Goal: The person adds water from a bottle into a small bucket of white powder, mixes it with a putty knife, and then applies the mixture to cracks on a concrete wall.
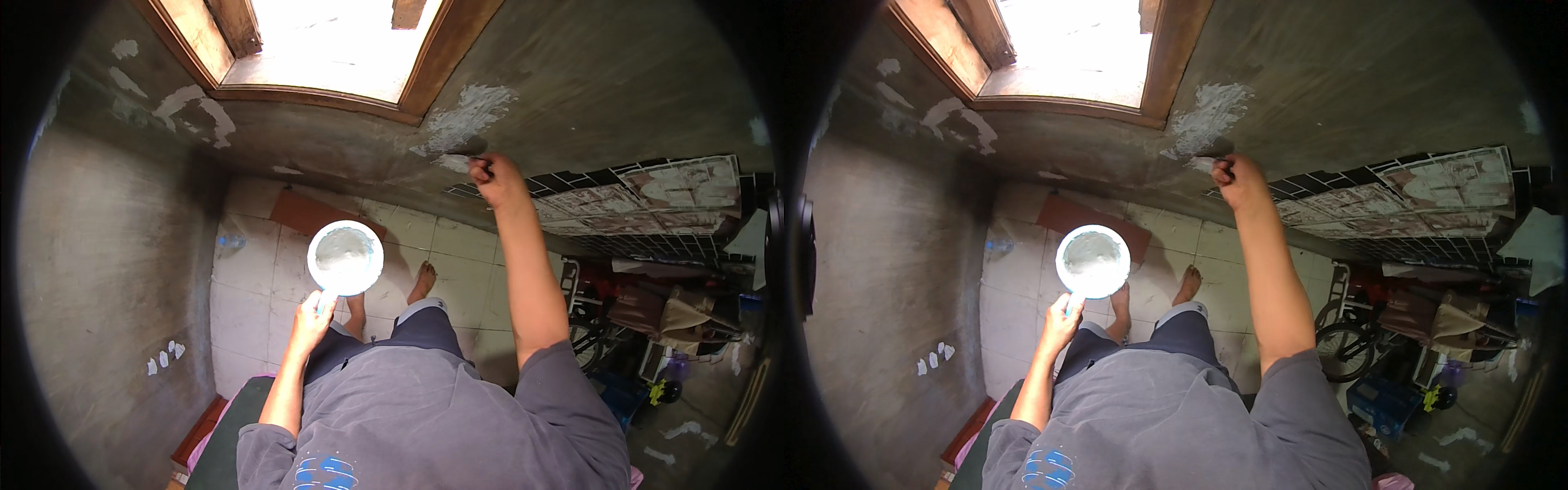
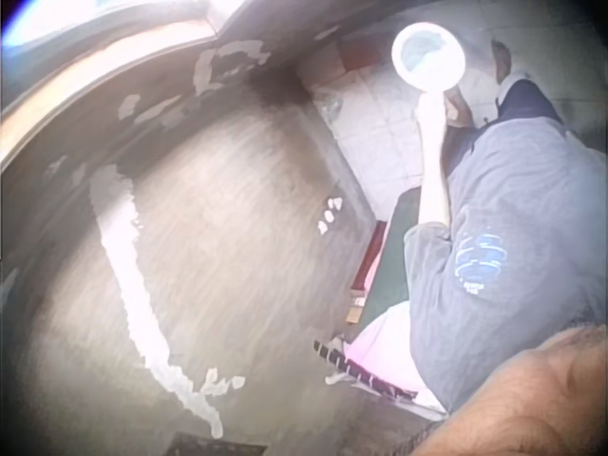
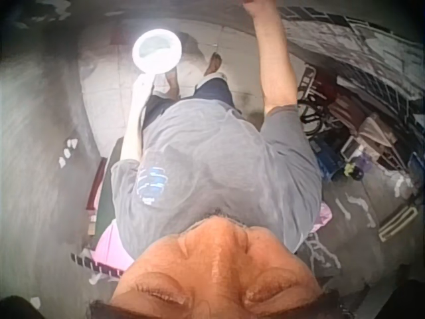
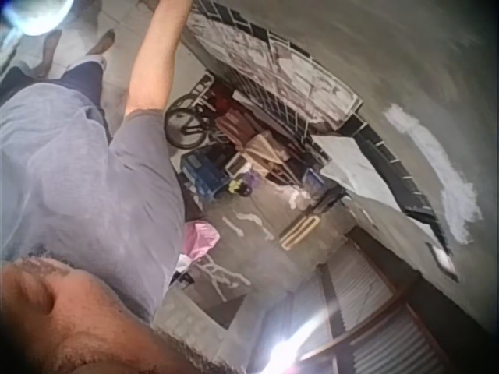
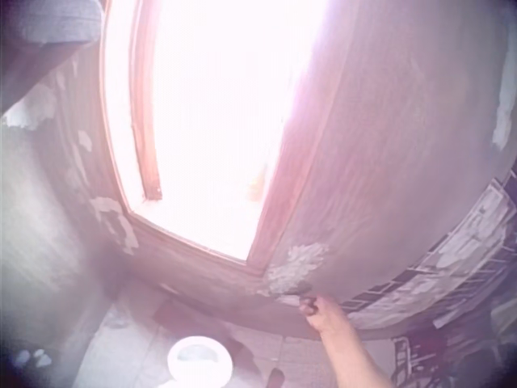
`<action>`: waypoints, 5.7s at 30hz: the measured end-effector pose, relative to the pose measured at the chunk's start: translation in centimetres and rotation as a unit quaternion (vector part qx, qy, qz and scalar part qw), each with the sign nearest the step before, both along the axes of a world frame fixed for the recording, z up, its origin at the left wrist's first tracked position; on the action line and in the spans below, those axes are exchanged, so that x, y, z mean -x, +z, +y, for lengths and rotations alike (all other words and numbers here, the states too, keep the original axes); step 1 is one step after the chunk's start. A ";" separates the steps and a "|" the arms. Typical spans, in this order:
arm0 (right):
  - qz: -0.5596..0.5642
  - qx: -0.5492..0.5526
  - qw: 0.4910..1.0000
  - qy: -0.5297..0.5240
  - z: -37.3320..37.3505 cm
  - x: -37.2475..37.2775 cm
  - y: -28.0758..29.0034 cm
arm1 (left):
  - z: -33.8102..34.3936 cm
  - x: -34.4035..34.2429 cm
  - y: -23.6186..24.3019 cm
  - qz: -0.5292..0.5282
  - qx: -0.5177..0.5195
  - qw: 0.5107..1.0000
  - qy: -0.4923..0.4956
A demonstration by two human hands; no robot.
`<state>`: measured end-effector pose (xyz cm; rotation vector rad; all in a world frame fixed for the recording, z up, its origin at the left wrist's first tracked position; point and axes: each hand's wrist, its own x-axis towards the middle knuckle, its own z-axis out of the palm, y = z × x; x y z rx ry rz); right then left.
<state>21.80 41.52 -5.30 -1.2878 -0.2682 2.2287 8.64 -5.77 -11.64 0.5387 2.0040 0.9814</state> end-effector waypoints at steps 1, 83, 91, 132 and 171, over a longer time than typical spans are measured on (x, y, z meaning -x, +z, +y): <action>0.008 -0.006 1.000 0.010 -0.7 -0.7 1.8 | -0.1 -0.1 0.1 0.002 0.005 1.000 0.002; 0.022 0.090 0.995 0.037 1.4 0.4 -1.6 | 0.4 -1.5 1.4 0.018 0.041 0.999 -0.021; 0.017 0.082 0.994 0.062 -2.9 -5.1 3.3 | 0.8 -1.8 1.1 0.018 0.012 1.000 -0.003; -0.235 -0.236 0.935 -0.120 -10.7 0.0 -1.2 | 3.6 -1.0 2.8 -0.026 0.061 0.996 -0.055; -0.187 -0.203 0.929 -0.245 -15.5 1.9 -7.9 | 6.6 3.9 4.5 -0.094 0.169 0.972 -0.131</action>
